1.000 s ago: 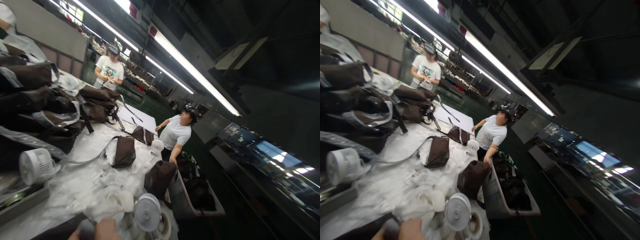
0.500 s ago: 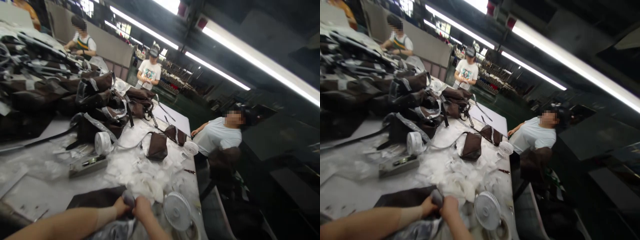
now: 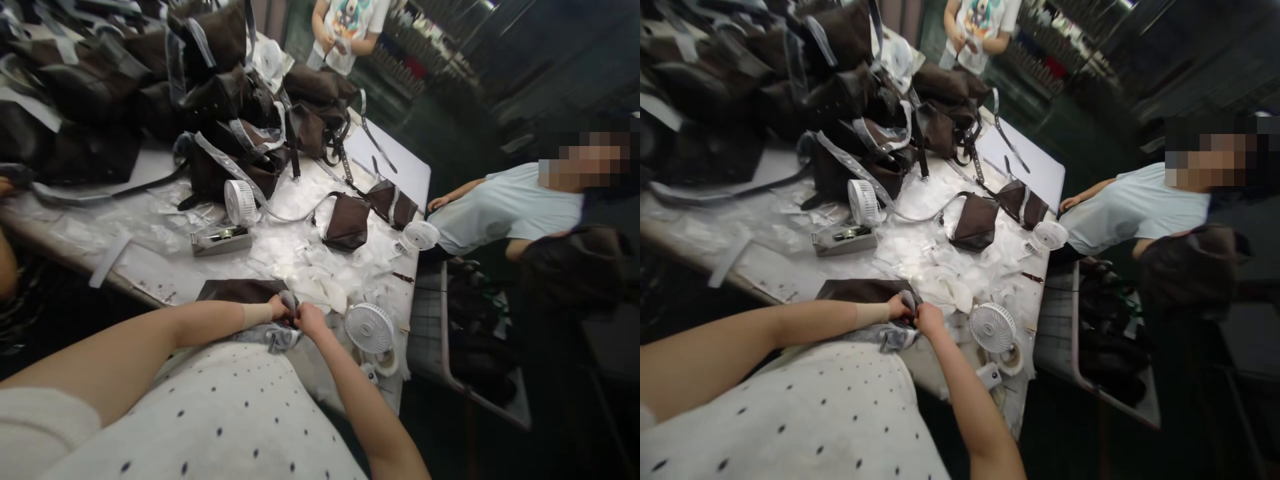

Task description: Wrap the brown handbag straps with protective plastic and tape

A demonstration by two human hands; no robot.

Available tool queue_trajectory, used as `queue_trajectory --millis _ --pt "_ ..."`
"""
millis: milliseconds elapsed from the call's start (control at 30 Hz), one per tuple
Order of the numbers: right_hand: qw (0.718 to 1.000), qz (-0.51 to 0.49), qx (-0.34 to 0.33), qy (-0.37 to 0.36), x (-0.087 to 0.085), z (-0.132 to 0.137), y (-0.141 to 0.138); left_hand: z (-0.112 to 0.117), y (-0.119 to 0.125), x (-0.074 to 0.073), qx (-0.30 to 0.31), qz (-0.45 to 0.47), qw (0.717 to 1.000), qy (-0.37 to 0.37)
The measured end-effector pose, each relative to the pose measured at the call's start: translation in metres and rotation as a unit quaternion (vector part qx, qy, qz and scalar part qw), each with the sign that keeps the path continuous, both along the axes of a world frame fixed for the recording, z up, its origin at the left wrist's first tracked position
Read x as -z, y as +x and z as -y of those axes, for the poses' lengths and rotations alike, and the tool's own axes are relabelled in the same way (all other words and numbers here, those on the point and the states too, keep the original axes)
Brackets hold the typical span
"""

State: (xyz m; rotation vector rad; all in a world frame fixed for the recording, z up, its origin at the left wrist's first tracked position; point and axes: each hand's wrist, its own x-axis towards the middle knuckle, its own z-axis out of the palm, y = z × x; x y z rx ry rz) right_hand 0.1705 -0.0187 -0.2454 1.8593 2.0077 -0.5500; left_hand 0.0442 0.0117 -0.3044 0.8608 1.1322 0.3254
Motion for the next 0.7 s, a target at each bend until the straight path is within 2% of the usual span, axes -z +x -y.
queue_trajectory --millis 133,267,700 --pt "0.999 0.003 -0.038 -0.002 -0.001 0.001 -0.001 0.0 0.008 0.016 -0.018 -0.019 1.0 0.004" --pt "0.997 0.007 -0.072 -0.007 -0.001 0.001 -0.002 -0.001 0.008 0.021 -0.035 -0.029 0.999 0.019" --pt "0.994 0.014 -0.105 -0.035 -0.009 -0.004 -0.005 0.0 0.0 0.001 -0.032 -0.042 0.998 -0.026"
